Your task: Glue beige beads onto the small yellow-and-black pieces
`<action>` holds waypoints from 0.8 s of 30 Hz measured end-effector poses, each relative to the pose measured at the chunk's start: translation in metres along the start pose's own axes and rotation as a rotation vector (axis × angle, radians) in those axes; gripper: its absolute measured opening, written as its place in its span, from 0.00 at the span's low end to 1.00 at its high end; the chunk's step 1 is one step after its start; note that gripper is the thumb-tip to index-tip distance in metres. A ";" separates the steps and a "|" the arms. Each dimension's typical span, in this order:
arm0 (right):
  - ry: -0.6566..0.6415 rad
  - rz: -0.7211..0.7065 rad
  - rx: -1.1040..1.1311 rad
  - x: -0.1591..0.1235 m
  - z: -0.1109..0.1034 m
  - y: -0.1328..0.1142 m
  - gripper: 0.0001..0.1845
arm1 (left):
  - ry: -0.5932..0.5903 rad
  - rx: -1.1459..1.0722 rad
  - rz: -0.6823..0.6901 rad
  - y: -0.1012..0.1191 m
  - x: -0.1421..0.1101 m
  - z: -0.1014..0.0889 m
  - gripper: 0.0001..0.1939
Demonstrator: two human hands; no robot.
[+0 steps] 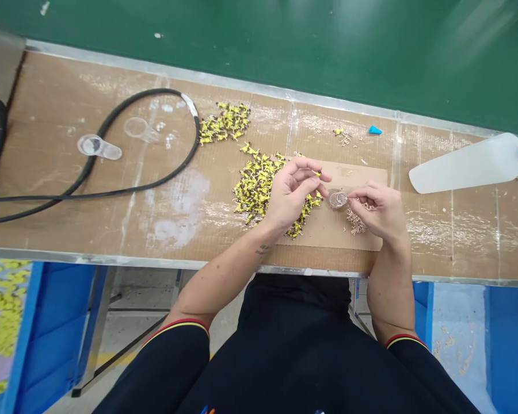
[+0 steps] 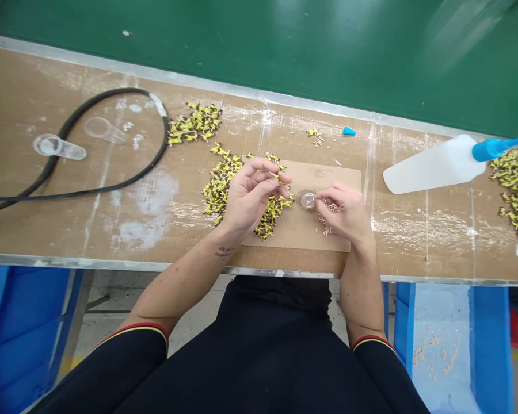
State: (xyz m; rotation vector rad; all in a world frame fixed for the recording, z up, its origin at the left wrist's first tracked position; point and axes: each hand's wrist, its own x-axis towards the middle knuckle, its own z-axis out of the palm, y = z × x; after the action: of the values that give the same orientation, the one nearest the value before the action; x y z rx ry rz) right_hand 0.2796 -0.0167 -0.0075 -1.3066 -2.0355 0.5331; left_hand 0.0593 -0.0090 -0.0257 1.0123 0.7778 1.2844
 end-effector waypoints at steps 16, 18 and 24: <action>-0.036 -0.003 -0.042 0.001 0.001 0.001 0.06 | 0.099 0.039 -0.040 0.000 0.003 0.000 0.09; -0.026 0.005 -0.028 0.001 0.000 0.000 0.06 | 0.110 0.069 -0.021 -0.001 0.004 -0.001 0.09; 0.149 0.048 0.140 0.002 0.000 -0.008 0.06 | 0.063 0.162 0.015 0.001 0.001 0.002 0.11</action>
State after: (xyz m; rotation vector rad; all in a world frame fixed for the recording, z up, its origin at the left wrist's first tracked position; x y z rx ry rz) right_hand 0.2740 -0.0186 -0.0016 -1.2752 -1.8164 0.5713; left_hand 0.0604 -0.0087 -0.0240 1.1126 0.9364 1.2871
